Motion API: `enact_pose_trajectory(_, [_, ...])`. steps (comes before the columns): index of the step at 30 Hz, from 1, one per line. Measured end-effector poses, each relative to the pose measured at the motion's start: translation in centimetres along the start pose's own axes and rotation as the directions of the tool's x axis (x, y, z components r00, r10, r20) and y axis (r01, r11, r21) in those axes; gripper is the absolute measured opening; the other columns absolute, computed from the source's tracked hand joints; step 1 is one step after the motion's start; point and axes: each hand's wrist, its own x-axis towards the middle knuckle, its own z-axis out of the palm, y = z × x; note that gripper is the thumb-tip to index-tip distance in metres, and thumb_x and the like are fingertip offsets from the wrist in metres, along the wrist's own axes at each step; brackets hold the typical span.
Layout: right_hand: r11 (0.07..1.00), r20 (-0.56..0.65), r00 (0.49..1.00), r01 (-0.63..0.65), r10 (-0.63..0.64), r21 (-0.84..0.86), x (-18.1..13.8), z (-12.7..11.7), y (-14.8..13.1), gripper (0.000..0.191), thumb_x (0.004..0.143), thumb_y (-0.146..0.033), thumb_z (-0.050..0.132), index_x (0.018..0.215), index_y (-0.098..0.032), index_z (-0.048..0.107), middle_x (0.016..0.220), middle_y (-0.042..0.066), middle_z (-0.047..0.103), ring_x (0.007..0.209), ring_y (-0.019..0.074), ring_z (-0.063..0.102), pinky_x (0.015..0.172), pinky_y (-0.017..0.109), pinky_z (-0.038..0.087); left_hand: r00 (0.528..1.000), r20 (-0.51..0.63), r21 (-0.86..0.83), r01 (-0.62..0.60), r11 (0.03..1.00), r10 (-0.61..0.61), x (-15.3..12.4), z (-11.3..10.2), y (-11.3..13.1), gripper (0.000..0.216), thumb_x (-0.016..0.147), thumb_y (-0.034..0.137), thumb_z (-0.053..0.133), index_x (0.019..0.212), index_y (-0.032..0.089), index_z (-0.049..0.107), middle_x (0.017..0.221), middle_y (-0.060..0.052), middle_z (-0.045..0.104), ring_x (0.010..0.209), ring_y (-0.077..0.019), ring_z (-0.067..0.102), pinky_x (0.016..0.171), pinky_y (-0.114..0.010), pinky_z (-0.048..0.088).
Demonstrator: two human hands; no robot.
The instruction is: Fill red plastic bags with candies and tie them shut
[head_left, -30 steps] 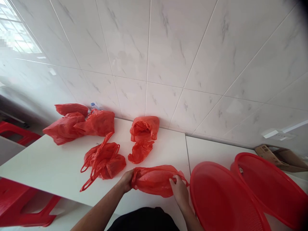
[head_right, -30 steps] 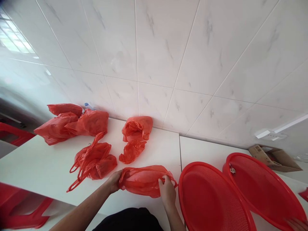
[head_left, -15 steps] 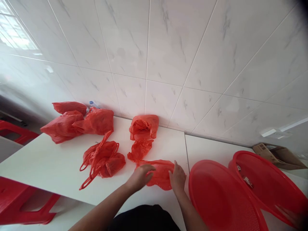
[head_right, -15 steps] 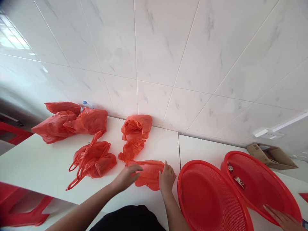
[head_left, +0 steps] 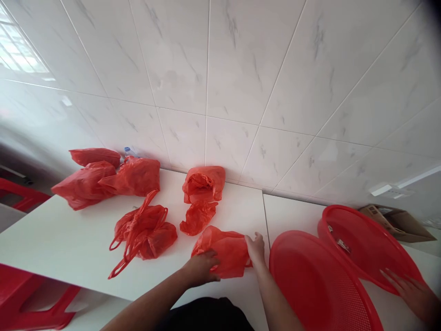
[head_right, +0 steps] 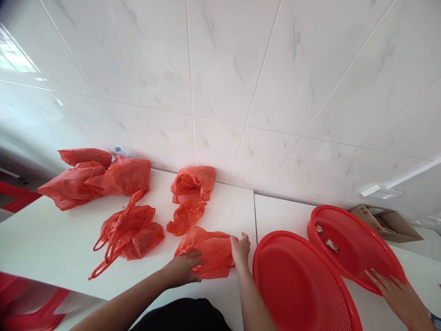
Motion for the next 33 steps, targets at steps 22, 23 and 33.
enact_pose_trajectory(22, [0.867,0.351,0.876,0.428,-0.329,-0.255,-8.0,-2.0,1.4,0.037,0.074,-0.006,0.039,0.093,-0.019,0.067,0.13,0.011,0.056,0.127,0.0242,0.045,0.106,0.041,0.034,0.824,-0.325,-0.286,0.383,0.878,-0.465,3.4,-3.3,-1.5,0.028,0.075,0.021,0.056,0.101,0.016,0.066,0.1,-0.008,0.072,0.089,-0.0202,0.066,0.074,-0.027,0.049])
enact_pose_trajectory(23, [0.897,0.324,0.893,0.39,-0.313,-0.209,-8.4,-2.5,1.1,0.033,0.076,-0.01,0.041,0.094,-0.02,0.067,0.127,0.011,0.058,0.124,0.0242,0.047,0.106,0.04,0.035,0.818,-0.333,-0.304,0.378,0.875,-0.469,3.1,-3.3,-1.3,0.033,0.075,0.022,0.057,0.106,0.015,0.065,0.106,-0.009,0.071,0.095,-0.0214,0.066,0.079,-0.028,0.049])
enact_pose_trajectory(33, [0.994,0.278,0.959,-0.081,0.056,0.079,-13.7,-4.3,6.2,0.019,0.066,-0.018,0.05,0.078,-0.021,0.065,0.087,0.005,0.067,0.089,0.0219,0.062,0.077,0.031,0.043,0.831,-0.329,-0.409,0.303,0.861,-0.448,1.7,-2.9,-3.9,0.06,0.075,0.051,0.057,0.122,0.014,0.063,0.098,-0.008,0.075,0.085,-0.0267,0.07,0.08,-0.037,0.054])
